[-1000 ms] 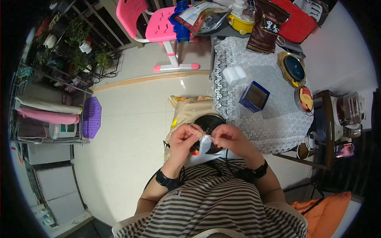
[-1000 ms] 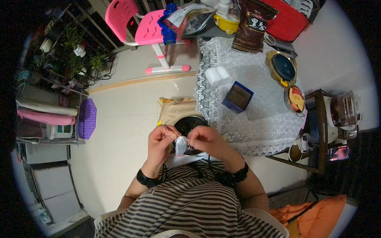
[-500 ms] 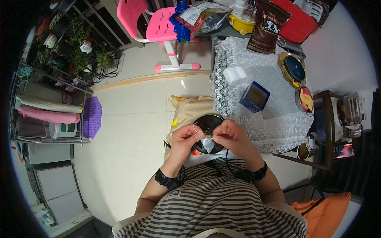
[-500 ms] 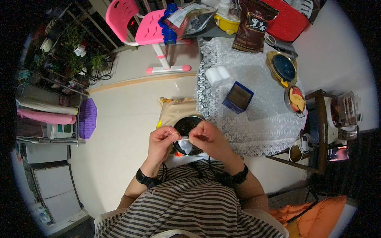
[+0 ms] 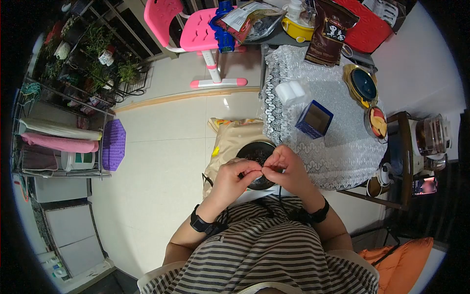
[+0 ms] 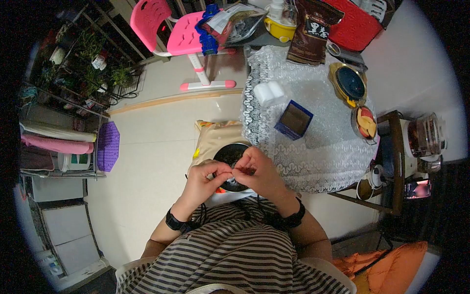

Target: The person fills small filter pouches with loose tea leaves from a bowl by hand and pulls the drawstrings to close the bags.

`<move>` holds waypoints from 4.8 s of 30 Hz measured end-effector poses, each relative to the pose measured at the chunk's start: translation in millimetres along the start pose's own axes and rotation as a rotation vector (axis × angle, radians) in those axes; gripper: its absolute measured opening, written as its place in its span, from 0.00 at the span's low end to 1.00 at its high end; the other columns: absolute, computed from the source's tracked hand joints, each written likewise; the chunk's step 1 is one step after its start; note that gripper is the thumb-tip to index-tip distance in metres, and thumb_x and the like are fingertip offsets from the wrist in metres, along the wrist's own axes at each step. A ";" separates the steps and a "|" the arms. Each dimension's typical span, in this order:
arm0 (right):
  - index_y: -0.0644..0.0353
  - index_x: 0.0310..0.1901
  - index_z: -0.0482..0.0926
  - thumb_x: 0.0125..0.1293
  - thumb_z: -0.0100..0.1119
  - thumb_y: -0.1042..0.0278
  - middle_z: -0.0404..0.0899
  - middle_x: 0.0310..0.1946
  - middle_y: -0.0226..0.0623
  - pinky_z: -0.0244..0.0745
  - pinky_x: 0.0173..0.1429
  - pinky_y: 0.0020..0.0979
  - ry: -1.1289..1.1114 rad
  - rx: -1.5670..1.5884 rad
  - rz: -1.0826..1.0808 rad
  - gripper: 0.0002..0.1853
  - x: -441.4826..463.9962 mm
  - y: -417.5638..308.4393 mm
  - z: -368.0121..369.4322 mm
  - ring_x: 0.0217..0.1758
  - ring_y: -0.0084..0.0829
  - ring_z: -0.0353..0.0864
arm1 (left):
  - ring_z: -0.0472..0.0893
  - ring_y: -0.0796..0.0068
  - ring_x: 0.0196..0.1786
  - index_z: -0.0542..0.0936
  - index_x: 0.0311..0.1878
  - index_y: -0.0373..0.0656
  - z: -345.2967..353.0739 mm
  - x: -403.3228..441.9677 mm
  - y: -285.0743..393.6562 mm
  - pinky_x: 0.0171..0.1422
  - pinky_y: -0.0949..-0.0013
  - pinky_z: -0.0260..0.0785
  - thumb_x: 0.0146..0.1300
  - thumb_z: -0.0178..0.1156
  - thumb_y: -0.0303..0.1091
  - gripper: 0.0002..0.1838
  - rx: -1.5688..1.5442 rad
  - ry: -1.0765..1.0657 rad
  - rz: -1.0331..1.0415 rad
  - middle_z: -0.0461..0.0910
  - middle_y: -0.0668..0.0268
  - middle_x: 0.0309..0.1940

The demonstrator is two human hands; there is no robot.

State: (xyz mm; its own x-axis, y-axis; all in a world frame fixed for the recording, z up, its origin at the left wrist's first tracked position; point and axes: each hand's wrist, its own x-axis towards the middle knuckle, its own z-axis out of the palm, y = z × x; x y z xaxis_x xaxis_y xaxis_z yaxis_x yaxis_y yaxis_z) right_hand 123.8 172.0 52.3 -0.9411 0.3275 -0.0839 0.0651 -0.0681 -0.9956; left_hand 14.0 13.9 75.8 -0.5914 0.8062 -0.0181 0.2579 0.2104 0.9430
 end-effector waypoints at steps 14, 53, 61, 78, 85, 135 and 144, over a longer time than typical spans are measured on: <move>0.59 0.44 0.81 0.60 0.66 0.71 0.77 0.36 0.32 0.73 0.35 0.23 -0.020 -0.309 -0.170 0.11 0.9 -26.7 -1.6 0.33 0.19 0.76 | 0.78 0.84 0.37 0.83 0.38 0.34 -4.1 -0.7 -13.2 0.44 0.78 0.70 0.64 0.64 0.25 0.04 -0.480 -0.023 -0.255 0.83 0.70 0.32; 0.62 0.37 0.85 0.61 0.67 0.67 0.83 0.26 0.28 0.72 0.34 0.21 -0.156 -0.038 0.110 0.08 16.5 -17.5 -0.7 0.29 0.15 0.77 | 0.83 0.68 0.40 0.78 0.30 0.39 0.1 -3.5 -9.4 0.48 0.69 0.73 0.52 0.66 0.17 0.07 -0.017 0.258 0.299 0.84 0.60 0.35; 0.62 0.36 0.82 0.63 0.63 0.70 0.78 0.28 0.20 0.67 0.35 0.19 -0.190 0.079 0.167 0.04 11.1 -18.3 -3.5 0.31 0.12 0.72 | 0.81 0.72 0.42 0.74 0.33 0.38 -1.6 -1.7 -14.8 0.50 0.69 0.73 0.61 0.57 0.16 0.06 -0.708 0.262 -0.032 0.82 0.56 0.38; 0.61 0.43 0.80 0.62 0.67 0.67 0.80 0.29 0.26 0.72 0.38 0.22 -0.082 -0.117 -0.003 0.11 13.1 -26.2 0.5 0.31 0.19 0.76 | 0.82 0.74 0.43 0.76 0.34 0.37 -11.1 17.9 -21.2 0.51 0.71 0.74 0.62 0.59 0.17 0.05 -0.546 0.169 -0.027 0.83 0.58 0.39; 0.65 0.42 0.80 0.57 0.72 0.64 0.83 0.25 0.35 0.76 0.33 0.28 -0.144 -0.194 -0.123 0.17 46.6 -22.1 3.6 0.27 0.23 0.82 | 0.82 0.73 0.43 0.75 0.34 0.37 -14.6 31.5 -5.5 0.51 0.71 0.75 0.61 0.58 0.15 0.06 -0.616 0.172 -0.003 0.83 0.57 0.41; 0.53 0.30 0.87 0.43 0.67 0.57 0.86 0.28 0.35 0.78 0.40 0.36 0.051 -1.067 0.337 0.13 215.3 -55.9 -201.9 0.31 0.35 0.84 | 0.73 0.89 0.35 0.81 0.43 0.39 -56.3 59.1 -59.0 0.40 0.83 0.66 0.65 0.59 0.23 0.05 -0.517 0.188 -0.229 0.80 0.75 0.34; 0.56 0.22 0.85 0.50 0.63 0.64 0.79 0.16 0.33 0.71 0.23 0.28 -0.002 -0.973 0.643 0.07 204.1 -2.2 -245.5 0.18 0.25 0.76 | 0.80 0.56 0.47 0.77 0.53 0.38 -34.0 137.3 -2.4 0.53 0.59 0.74 0.53 0.71 0.38 0.25 0.307 -0.107 0.172 0.77 0.53 0.50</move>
State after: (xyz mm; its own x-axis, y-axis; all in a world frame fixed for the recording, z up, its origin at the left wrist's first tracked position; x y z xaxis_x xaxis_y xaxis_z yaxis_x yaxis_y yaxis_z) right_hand 13.0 470.3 26.9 -0.6424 0.4944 -0.5856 0.7566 0.5308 -0.3818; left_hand -93.8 105.3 82.4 -0.4403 0.8941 0.0817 0.5732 0.2099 0.7920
